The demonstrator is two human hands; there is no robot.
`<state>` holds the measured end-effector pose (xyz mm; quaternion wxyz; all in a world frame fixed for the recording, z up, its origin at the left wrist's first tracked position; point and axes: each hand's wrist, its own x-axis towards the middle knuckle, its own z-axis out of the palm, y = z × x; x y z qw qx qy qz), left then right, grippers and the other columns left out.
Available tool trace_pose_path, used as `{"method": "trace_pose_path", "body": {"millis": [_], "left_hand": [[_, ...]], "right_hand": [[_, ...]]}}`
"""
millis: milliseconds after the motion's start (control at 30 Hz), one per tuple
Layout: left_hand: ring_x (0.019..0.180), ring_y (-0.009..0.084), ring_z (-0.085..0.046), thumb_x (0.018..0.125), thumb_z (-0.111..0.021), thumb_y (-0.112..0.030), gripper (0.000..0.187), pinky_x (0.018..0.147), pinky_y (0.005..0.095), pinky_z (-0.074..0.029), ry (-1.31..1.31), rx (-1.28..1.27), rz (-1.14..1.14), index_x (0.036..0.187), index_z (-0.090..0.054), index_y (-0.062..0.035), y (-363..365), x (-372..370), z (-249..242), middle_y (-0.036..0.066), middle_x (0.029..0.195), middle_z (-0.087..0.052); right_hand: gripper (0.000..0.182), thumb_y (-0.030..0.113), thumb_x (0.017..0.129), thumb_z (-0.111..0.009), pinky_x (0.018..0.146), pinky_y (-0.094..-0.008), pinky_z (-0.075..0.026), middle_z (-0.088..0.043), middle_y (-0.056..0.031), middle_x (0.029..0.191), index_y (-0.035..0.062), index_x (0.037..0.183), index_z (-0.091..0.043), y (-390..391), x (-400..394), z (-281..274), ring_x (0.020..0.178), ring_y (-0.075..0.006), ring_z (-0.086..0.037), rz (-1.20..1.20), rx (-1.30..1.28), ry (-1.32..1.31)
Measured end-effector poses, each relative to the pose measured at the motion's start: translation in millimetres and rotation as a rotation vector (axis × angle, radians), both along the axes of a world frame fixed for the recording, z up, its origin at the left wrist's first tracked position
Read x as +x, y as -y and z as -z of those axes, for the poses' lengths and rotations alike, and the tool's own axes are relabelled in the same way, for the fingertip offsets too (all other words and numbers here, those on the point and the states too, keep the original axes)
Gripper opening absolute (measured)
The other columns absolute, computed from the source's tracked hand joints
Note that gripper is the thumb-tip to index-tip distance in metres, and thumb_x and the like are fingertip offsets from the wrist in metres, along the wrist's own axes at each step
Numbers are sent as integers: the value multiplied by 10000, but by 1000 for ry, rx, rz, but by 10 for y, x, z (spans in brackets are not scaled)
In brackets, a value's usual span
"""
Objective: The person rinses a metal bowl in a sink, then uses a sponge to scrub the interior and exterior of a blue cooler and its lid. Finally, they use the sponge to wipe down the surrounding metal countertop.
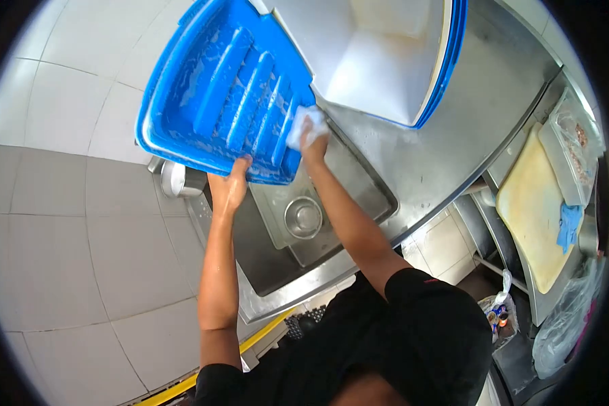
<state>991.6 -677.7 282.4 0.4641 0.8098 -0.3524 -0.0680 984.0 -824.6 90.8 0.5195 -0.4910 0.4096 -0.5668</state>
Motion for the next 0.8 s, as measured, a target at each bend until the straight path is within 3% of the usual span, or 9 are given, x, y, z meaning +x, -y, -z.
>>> {"method": "trace_pose_path", "body": {"millis": [67,200,333,433,500,533,600,667,800], "left_hand": [[877,209,-550,723,-620,-84,293,823,334,-428,47,-8,12,982,-572,44,3,-10,7,109,963,-597],[869,214,-555,720,-622,-74,330,826,334,-433,33,-49,35,1018,-559,54,12,5,76,111,963,-599],[885,217,-549,726,-618,-81,347,836,339,-429,-68,-6,-1,1032,-548,66,29,-14,35,111,965,-595],[860,229,-553,731,-631,-110,350,823,351,-433,55,20,14,1022,-554,69,19,-54,15,112,956,-600],[855,202,-537,732,-643,-115,314,805,331,-429,4,31,7,984,-568,57,27,-94,-1,94,944,-596],[850,175,-520,732,-655,-119,280,787,311,-425,-19,21,22,947,-582,44,28,-96,-5,76,932,-592],[855,174,-524,733,-656,-118,281,793,312,-426,-93,33,29,954,-586,42,20,-98,-45,75,940,-595],[860,173,-528,734,-657,-117,284,798,314,-426,-151,32,66,961,-591,39,10,-101,-31,75,947,-598],[739,161,-552,733,-632,-73,203,696,302,-445,-179,-158,57,904,-594,29,24,-34,3,53,813,-603]], "right_hand": [[345,280,905,-511,807,-381,-453,-646,-166,969,-15,1058,-605,409,30,-153,901,-276,-612,-191,229,114],[360,299,908,-503,778,-381,-448,-642,-156,974,-19,1046,-602,449,140,-584,887,-267,-603,-79,355,332],[304,252,886,-533,759,-400,-447,-621,-132,867,1,1035,-616,555,394,-1109,804,-282,-581,5,-73,314],[327,287,823,-604,819,-469,-400,-600,-196,870,-1,977,-619,732,546,-1850,919,-367,-524,75,-249,362],[240,243,832,-534,653,-442,-429,-616,-190,757,20,834,-622,821,528,-2246,724,-368,-554,270,-624,232],[359,262,807,-583,884,-454,-403,-585,-282,1046,16,1067,-597,754,225,-2521,1010,-403,-528,-35,-625,444],[422,251,824,-562,927,-457,-383,-586,-284,1051,-18,1149,-553,677,300,-2354,1021,-414,-526,-69,-723,186],[227,219,792,-566,729,-494,-378,-584,-211,808,21,894,-609,502,314,-1852,834,-396,-496,-222,-677,173],[358,200,790,-546,768,-492,-374,-565,-204,921,39,1107,-589,-137,-66,-770,870,-390,-481,-98,-619,-91]]}}
